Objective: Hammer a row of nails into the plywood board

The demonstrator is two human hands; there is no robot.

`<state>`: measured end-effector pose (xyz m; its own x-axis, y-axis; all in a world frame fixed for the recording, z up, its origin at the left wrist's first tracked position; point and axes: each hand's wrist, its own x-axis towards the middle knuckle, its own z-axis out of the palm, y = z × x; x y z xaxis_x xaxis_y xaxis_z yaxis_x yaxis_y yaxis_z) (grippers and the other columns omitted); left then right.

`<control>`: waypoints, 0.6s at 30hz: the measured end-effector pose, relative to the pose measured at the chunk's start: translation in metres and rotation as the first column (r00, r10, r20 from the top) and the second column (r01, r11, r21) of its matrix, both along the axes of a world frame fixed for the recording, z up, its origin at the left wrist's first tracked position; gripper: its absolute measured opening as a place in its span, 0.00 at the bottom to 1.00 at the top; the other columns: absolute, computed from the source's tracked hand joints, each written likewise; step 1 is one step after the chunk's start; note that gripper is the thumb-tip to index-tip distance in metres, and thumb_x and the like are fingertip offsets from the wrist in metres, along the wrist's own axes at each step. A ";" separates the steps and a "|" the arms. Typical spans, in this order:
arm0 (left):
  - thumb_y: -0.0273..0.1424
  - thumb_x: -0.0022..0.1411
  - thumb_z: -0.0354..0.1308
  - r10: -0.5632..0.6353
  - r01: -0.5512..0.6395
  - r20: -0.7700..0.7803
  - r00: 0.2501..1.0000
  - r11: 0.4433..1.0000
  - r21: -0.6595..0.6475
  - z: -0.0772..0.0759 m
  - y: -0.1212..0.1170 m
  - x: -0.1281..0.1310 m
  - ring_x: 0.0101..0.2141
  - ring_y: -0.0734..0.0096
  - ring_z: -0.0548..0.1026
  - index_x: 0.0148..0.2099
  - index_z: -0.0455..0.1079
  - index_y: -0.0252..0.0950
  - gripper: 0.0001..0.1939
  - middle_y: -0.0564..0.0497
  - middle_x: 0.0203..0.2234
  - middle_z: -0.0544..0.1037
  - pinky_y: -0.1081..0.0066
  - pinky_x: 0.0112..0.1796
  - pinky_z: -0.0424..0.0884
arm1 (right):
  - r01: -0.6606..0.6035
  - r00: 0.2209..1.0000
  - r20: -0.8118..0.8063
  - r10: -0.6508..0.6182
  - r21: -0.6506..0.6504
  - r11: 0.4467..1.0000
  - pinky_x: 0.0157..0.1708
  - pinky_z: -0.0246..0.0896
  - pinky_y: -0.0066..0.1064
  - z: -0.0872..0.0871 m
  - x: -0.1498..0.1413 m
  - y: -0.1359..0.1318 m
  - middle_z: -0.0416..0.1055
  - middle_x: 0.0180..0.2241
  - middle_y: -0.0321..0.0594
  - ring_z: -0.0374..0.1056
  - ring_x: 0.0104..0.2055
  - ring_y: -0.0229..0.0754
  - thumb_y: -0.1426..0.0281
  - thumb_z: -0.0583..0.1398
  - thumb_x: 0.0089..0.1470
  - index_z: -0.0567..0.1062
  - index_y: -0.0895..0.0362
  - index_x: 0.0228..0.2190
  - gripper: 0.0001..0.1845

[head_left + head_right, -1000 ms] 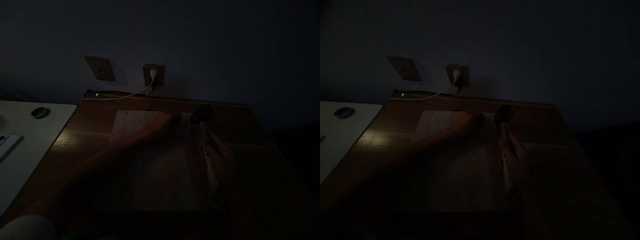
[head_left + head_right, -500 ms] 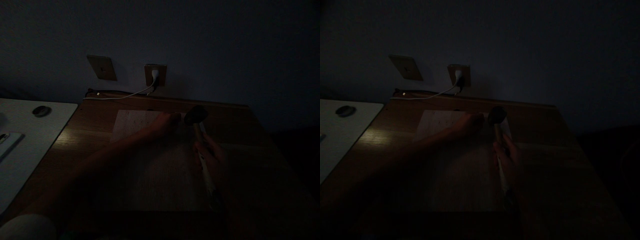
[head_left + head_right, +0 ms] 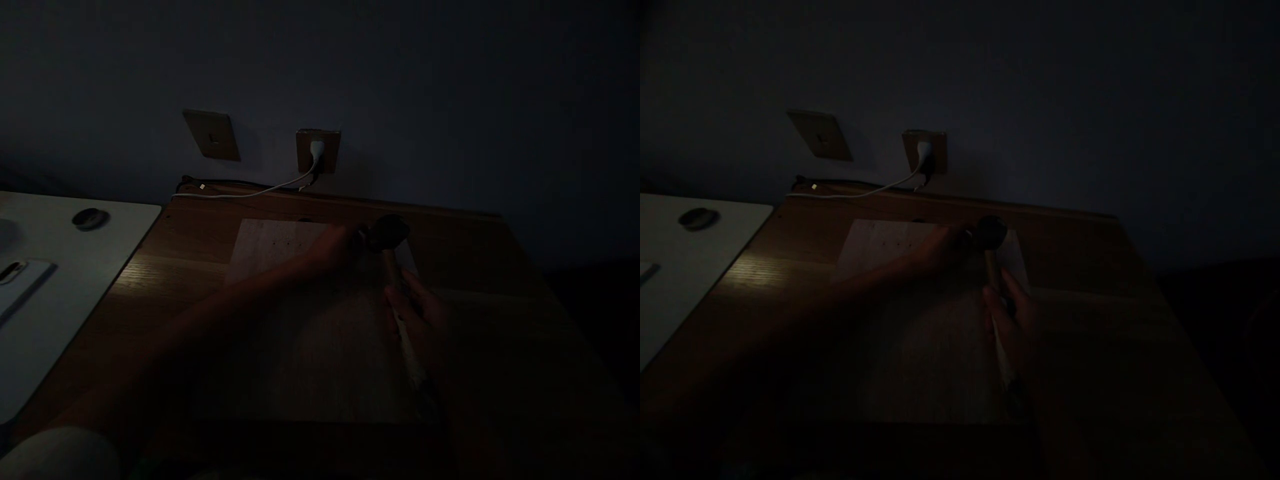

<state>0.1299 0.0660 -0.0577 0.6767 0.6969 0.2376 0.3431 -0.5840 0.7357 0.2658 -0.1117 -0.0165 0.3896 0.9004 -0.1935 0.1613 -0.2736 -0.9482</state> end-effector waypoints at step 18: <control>0.19 0.60 0.61 -0.002 0.001 0.037 0.999 1.000 0.023 -0.006 0.007 -0.003 0.49 0.61 0.83 0.59 0.73 0.34 0.25 0.42 0.51 0.84 0.65 0.50 0.77 | -0.041 0.999 0.028 0.042 -0.034 0.999 0.14 0.57 0.27 -0.001 0.001 0.000 0.66 0.17 0.27 0.61 0.16 0.37 0.47 0.67 0.54 0.76 0.57 0.59 0.39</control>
<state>0.1269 0.0726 -0.0635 0.6680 0.6902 0.2784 0.3155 -0.6014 0.7340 0.2670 -0.1117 -0.0172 0.3575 0.9092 -0.2133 0.2003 -0.2977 -0.9334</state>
